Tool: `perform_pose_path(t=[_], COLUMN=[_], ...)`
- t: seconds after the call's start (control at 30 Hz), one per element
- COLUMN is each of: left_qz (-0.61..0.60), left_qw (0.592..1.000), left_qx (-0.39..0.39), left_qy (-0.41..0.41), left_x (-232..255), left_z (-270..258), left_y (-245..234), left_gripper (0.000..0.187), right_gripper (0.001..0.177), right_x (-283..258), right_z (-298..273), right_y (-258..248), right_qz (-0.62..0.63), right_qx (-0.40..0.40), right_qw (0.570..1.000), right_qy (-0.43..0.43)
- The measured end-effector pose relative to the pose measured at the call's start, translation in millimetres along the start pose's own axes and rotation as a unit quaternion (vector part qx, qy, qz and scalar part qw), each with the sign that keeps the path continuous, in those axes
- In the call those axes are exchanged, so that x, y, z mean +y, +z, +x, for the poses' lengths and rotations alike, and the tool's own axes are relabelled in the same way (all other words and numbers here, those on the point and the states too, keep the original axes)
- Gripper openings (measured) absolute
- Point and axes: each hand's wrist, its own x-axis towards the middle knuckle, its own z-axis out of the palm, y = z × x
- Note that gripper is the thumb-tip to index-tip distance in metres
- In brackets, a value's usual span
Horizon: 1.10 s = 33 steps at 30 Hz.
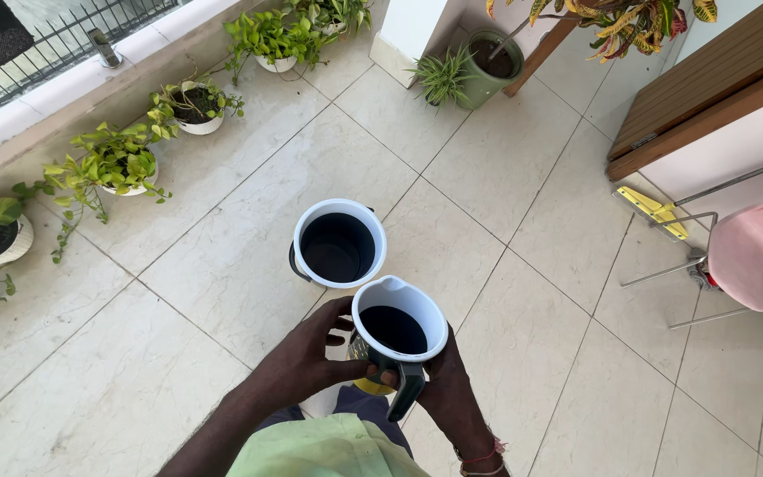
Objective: The person scoops water from a bucket using a mug and waters several potted plants on a balcony. They then carry the bucket into a bathroom and fill it with water from a shower head.
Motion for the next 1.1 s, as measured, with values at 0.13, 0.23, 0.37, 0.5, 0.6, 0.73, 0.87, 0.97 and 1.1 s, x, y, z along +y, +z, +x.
perform_pose_path(t=[0.13,0.23,0.37,0.5,0.6,0.73,0.87,0.97,1.1], left_qz=[-0.034,-0.056,-0.087,-0.147,-0.151,-0.196,-0.213,-0.227,-0.244], left_qw=[0.999,0.997,0.990,0.975,0.967,0.947,0.926,0.912,0.908], left_qx=[0.019,0.055,0.108,0.147,0.199,0.248,0.283,0.313,0.320], left_qy=[-0.018,-0.019,-0.031,-0.081,-0.047,-0.054,-0.133,-0.135,-0.113], left_x=[7.1,6.2,14.4,36.7,52.2,60.7,64.0,54.9,42.6], left_z=[22.5,44.8,69.5,97.3,114.4,134.3,146.7,152.4,166.2], left_y=[-2.9,-6.6,0.2,5.2,14.8,30.1,35.9,31.4,22.6], left_gripper=[0.099,0.099,0.097,0.095,0.095,0.092,0.091,0.091,0.085], right_gripper=[0.107,0.109,0.111,0.110,0.111,0.111,0.114,0.112,0.106], right_x=[-3.9,-9.8,-19.5,-28.3,-35.1,-37.1,-37.5,-33.1,-25.5], right_z=[32.0,66.1,109.9,157.3,190.7,234.7,266.5,281.6,290.9], right_y=[-12.9,-21.6,-41.8,-71.4,-91.6,-106.9,-101.4,-88.1,-80.6], right_qz=[-0.018,-0.012,-0.023,-0.044,-0.023,-0.048,-0.072,-0.075,-0.061], right_qx=[-0.033,-0.067,-0.123,-0.165,-0.221,-0.290,-0.341,-0.357,-0.344], right_qw=[0.999,0.998,0.992,0.985,0.975,0.956,0.937,0.931,0.937], right_qy=[0.005,-0.005,-0.015,-0.006,-0.014,-0.016,-0.017,-0.007,-0.003])
